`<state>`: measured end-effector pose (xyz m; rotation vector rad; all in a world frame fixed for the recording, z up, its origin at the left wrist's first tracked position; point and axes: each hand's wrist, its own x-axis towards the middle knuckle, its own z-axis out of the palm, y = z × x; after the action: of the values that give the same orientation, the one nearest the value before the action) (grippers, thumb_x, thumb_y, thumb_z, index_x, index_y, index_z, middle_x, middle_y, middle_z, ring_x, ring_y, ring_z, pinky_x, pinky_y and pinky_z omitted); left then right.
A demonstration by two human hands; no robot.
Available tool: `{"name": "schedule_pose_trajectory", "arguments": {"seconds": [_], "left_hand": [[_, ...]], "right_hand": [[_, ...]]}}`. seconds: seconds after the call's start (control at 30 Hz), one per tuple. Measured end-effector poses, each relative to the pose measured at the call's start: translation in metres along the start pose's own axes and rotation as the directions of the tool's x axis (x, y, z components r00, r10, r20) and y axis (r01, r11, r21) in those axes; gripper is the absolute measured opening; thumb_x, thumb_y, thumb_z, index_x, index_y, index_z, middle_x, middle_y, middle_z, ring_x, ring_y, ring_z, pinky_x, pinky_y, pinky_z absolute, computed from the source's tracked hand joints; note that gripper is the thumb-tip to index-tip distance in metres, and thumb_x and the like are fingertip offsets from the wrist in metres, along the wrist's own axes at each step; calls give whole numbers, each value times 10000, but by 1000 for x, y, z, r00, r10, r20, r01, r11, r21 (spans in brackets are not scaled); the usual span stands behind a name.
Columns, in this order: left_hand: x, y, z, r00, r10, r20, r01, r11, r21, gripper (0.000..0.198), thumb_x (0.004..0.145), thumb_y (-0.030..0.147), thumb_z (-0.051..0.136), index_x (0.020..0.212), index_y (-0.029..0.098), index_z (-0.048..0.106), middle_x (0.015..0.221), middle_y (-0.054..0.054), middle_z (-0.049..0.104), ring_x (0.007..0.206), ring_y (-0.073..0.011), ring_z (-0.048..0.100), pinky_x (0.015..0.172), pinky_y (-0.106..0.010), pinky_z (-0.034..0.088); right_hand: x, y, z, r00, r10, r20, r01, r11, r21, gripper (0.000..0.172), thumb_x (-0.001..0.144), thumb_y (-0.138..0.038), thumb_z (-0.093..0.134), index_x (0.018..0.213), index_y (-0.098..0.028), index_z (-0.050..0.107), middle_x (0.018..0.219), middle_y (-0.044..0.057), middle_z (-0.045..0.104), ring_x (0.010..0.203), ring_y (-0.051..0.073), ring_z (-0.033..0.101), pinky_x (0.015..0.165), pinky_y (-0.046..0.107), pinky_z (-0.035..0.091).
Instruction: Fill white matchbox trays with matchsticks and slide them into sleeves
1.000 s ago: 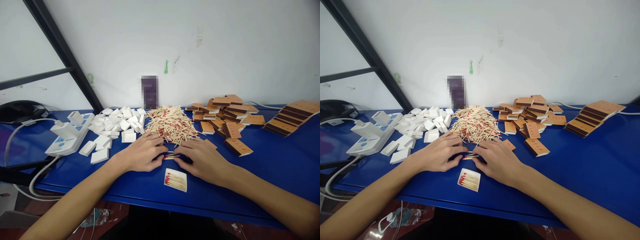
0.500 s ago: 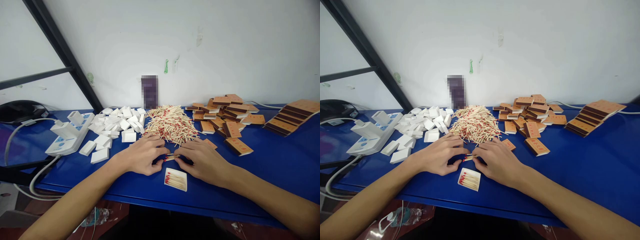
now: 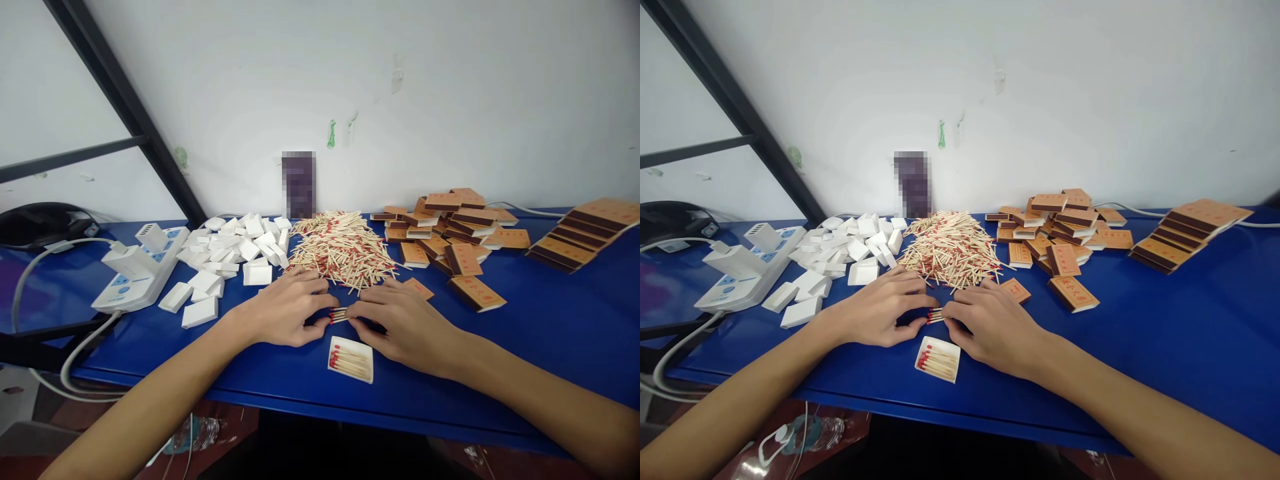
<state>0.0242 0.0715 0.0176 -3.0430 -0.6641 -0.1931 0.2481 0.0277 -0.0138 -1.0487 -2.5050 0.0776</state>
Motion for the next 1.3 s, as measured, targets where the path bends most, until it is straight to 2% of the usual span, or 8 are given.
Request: {"name": "schedule_pose_trajectory", "arguments": {"seconds": [0.43,0.7,0.8,0.9,1.0,1.1,1.2,1.3], "left_hand": [[-1,1,-2,1000,-13,15,13,1000,-3,259,849,276,554,1054,179,679,897,-53,611,878,-226,549,834,-369,399],[-2,-1,0,999,-33,10,33,999,-4,263,867,289,542,1068,194,684,897,-44,615,891,-224,548,867,-383,391],[-2,-1,0,999,-25,20,25,1000,-5,299,868,295,545,1115,194,679,901,-50,612,902,-230,545,884,-389,391],[-2,-1,0,1000,-15,19,15,1000,-19,322,863,298,553,1147,214,679,885,-46,606,887,-230,543,865,-384,395],[-2,-1,2,1000,-6,21,6,999,-41,326,859,273,555,1159,245,680,877,-34,598,858,-217,544,859,-373,396],[-2,-2,3,999,19,27,-17,999,-48,340,878,253,536,1193,271,665,882,-28,594,834,-204,541,848,-364,395],[-2,-6,4,1000,18,-14,-18,1000,-15,317,911,239,503,1180,256,669,898,-34,600,857,-205,540,847,-364,388],[-4,-15,2,993,-59,-101,67,995,78,284,942,233,465,1125,222,682,913,-46,610,874,-211,539,816,-368,377]], "right_hand": [[0,3,4,1000,19,-9,-18,1000,13,176,945,-215,535,980,-196,707,810,15,700,748,178,627,710,328,330],[1,3,2,998,40,-43,-41,999,-19,133,907,-184,559,831,-190,669,778,1,688,713,163,613,705,324,333],[2,10,-2,992,58,-114,-67,995,-78,154,913,-190,528,847,-194,667,792,14,684,743,178,611,712,328,348],[2,20,-6,979,85,-183,-125,968,-217,139,889,-180,536,905,-195,674,842,38,683,805,213,609,732,345,357],[3,27,-9,981,102,-166,-149,942,-302,145,855,-165,570,953,-204,669,885,41,676,834,233,591,723,354,351],[3,28,-10,985,122,-124,-153,945,-289,147,855,-163,580,965,-214,663,909,34,675,833,225,581,723,354,352],[3,26,-9,985,133,-107,-158,951,-266,121,865,-172,576,944,-207,661,914,37,676,845,227,581,736,361,359],[3,23,-6,989,88,-122,-116,964,-241,130,867,-169,575,956,-205,663,903,35,677,867,234,587,754,367,371]]}}
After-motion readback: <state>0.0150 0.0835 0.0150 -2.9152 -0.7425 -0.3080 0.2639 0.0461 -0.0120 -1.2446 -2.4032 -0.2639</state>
